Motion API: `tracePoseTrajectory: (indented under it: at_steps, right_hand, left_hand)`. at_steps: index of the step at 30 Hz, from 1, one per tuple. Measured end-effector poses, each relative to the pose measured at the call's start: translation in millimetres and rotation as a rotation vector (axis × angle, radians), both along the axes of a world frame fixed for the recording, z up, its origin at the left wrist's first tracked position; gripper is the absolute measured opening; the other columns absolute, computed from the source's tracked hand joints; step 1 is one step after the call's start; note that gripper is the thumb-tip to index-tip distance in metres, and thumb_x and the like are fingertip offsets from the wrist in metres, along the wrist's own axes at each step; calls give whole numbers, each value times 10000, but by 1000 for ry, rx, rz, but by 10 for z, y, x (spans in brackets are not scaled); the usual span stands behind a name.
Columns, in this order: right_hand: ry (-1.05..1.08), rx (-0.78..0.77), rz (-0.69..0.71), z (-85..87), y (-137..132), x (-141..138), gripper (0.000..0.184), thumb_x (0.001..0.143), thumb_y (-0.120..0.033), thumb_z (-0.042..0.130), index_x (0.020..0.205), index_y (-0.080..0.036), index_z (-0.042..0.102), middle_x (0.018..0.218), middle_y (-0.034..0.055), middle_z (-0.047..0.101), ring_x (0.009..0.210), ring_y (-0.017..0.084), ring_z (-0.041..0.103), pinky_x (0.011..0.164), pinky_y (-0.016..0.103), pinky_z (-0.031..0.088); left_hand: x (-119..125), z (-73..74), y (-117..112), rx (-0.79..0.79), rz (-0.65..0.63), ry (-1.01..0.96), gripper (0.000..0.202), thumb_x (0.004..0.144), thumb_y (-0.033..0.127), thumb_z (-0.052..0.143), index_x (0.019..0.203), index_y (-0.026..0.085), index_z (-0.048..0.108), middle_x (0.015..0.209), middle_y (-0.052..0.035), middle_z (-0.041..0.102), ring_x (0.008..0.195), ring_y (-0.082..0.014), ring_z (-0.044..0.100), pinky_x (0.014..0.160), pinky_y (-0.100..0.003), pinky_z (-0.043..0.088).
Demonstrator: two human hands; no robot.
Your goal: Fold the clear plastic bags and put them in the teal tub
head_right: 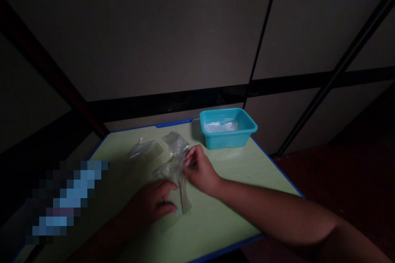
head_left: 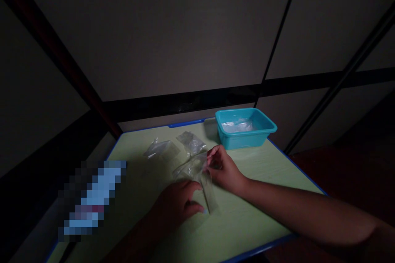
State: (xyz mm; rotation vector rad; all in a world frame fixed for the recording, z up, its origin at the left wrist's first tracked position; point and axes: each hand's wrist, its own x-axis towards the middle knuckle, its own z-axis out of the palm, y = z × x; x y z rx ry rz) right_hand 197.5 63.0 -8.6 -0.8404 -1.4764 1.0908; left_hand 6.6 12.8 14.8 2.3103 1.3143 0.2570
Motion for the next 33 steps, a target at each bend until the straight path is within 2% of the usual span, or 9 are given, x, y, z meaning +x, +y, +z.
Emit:
tracePoseTrajectory:
  at_steps: [2,5,9,11,14,19,22,27,33]
  right_hand:
    - [48,-18,-16,13,15,4,425,674,-170,682,932,-245,353,927,-23,471,679,83,528,642,255,457]
    - [21,-56,95,51,-26,7,501,706,-197,686,1055,-260,332,907,-29,456,648,77,509,624,250,456]
    - [-162,61,282,120,-187,10,521,818,-202,608,1235,-243,297,926,12,513,836,146,557,753,313,473]
    - [-249,127,316,151,-253,12,583,834,-206,603,1312,-231,269,1004,49,531,941,179,555,818,346,465]
    - [-288,152,337,175,-294,9,663,844,-223,608,1386,-223,226,1028,61,541,938,187,556,809,345,465]
    - [-164,174,334,172,-271,-12,643,843,-218,630,1376,-223,269,897,14,546,846,153,546,760,306,461]
    - [-134,144,363,178,-265,-16,661,824,-204,653,1371,-225,284,850,-8,526,776,132,528,712,277,455]
    - [-199,57,419,242,-312,0,770,756,-239,728,1381,-230,279,969,27,550,843,159,559,723,281,466]
    - [-320,182,373,293,-354,30,567,785,-241,677,1291,-209,422,1019,59,588,889,192,572,739,299,472]
  left_hand:
    - [6,12,-8,14,-36,20,361,721,400,705,1042,241,658,803,16,657,693,-165,582,654,-258,411]
    - [11,22,-32,60,-95,22,389,719,463,712,1047,261,655,777,34,656,669,-155,586,644,-249,412]
    - [5,-12,-58,142,-140,9,308,748,464,694,941,227,655,828,9,662,691,-158,600,644,-251,425]
    - [3,-42,-61,190,-152,28,311,748,479,687,910,215,655,852,-14,672,718,-177,615,657,-266,442]
    - [6,-65,-61,230,-183,58,402,699,528,710,936,207,664,904,-46,694,773,-219,644,694,-302,476]
    - [3,-46,-78,234,-226,14,581,635,575,728,1074,203,639,1004,-65,700,860,-252,662,738,-331,509]
    - [-5,-38,-88,226,-196,15,581,594,585,746,1038,221,658,983,-51,709,850,-250,666,753,-336,518]
    - [21,-11,-93,182,-193,-20,575,627,553,740,1080,205,670,1039,-78,712,926,-278,665,846,-381,511]
    - [41,36,-88,84,-178,-106,656,626,476,772,1205,206,622,1170,-79,684,1060,-286,634,935,-382,489]
